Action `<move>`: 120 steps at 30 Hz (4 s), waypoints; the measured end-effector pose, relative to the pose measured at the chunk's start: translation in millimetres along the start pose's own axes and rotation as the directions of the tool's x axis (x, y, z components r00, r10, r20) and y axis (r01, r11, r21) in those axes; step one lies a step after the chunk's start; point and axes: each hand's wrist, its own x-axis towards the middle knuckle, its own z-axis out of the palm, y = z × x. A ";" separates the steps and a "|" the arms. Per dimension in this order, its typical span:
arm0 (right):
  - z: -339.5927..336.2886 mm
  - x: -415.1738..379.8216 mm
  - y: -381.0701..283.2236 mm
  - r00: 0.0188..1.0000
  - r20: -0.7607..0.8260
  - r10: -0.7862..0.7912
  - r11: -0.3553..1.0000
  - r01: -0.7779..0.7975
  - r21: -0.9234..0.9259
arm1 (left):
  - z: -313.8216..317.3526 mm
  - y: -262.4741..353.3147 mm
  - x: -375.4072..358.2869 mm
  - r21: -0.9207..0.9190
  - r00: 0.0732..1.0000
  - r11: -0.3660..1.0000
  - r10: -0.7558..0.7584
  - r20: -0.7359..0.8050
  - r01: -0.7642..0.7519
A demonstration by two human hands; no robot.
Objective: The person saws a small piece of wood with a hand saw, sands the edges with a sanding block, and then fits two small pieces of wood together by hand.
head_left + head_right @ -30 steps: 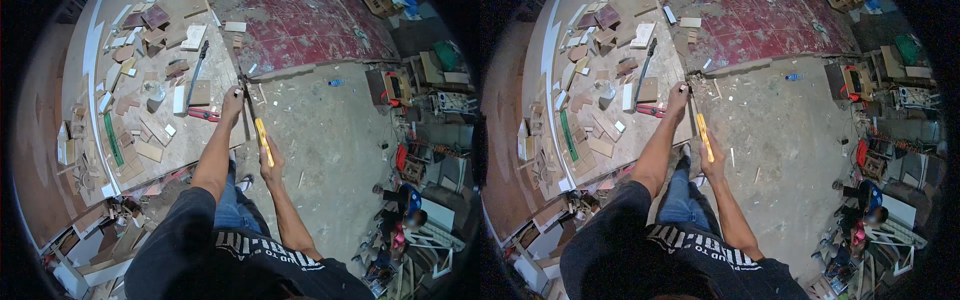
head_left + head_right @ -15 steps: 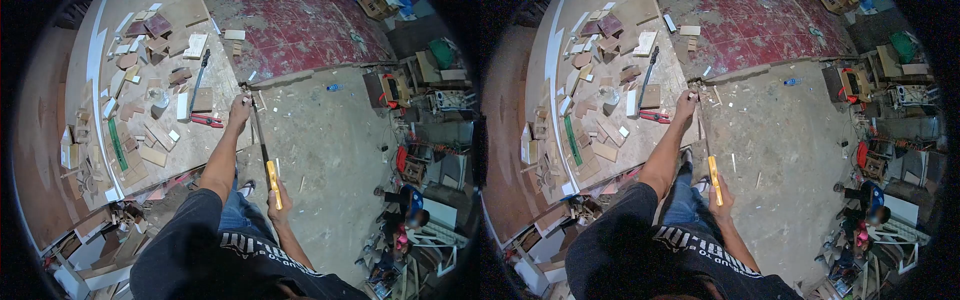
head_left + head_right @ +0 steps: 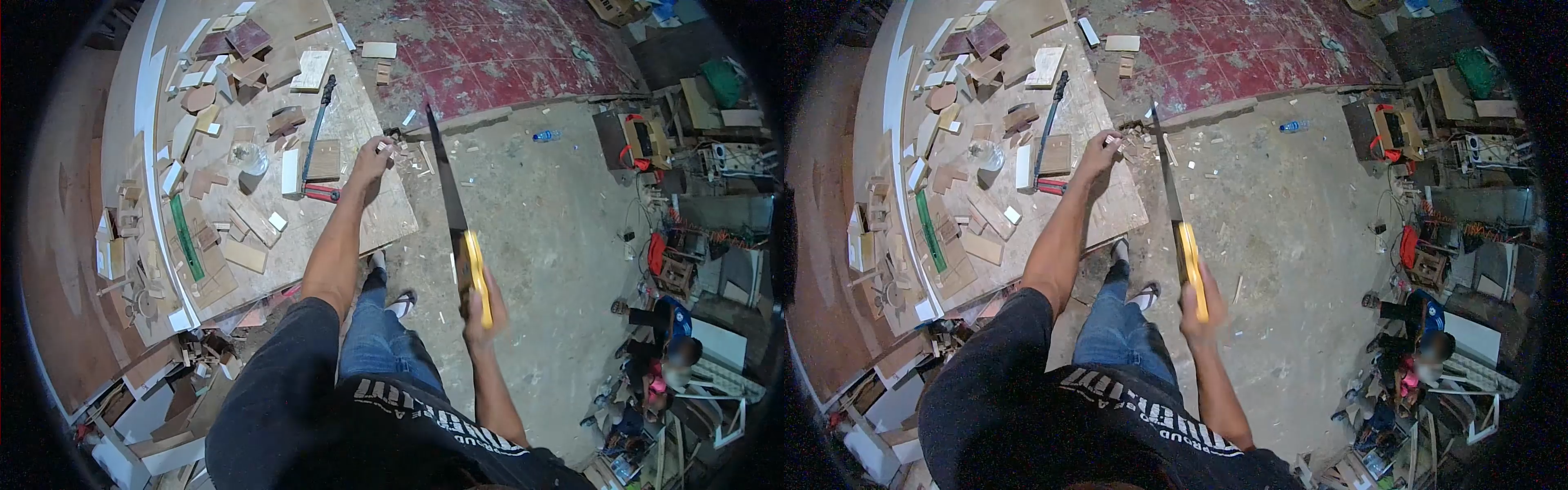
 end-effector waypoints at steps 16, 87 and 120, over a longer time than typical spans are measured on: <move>160.4 104.1 57.7 0.989 0.108 0.097 0.962 -0.121 0.243 | 5.6 -24.0 -3.1 0.034 0.981 0.996 0.087 -0.175 -0.082; 104.6 10.9 65.2 0.991 0.118 -0.057 0.997 0.050 0.056 | 22.5 -27.1 -6.1 0.306 0.921 0.947 0.206 -0.330 -0.102; 66.1 42.3 -52.0 0.965 0.246 -0.089 0.982 0.126 -0.138 | 25.9 -19.6 -12.9 0.275 0.903 0.947 0.260 -0.341 -0.168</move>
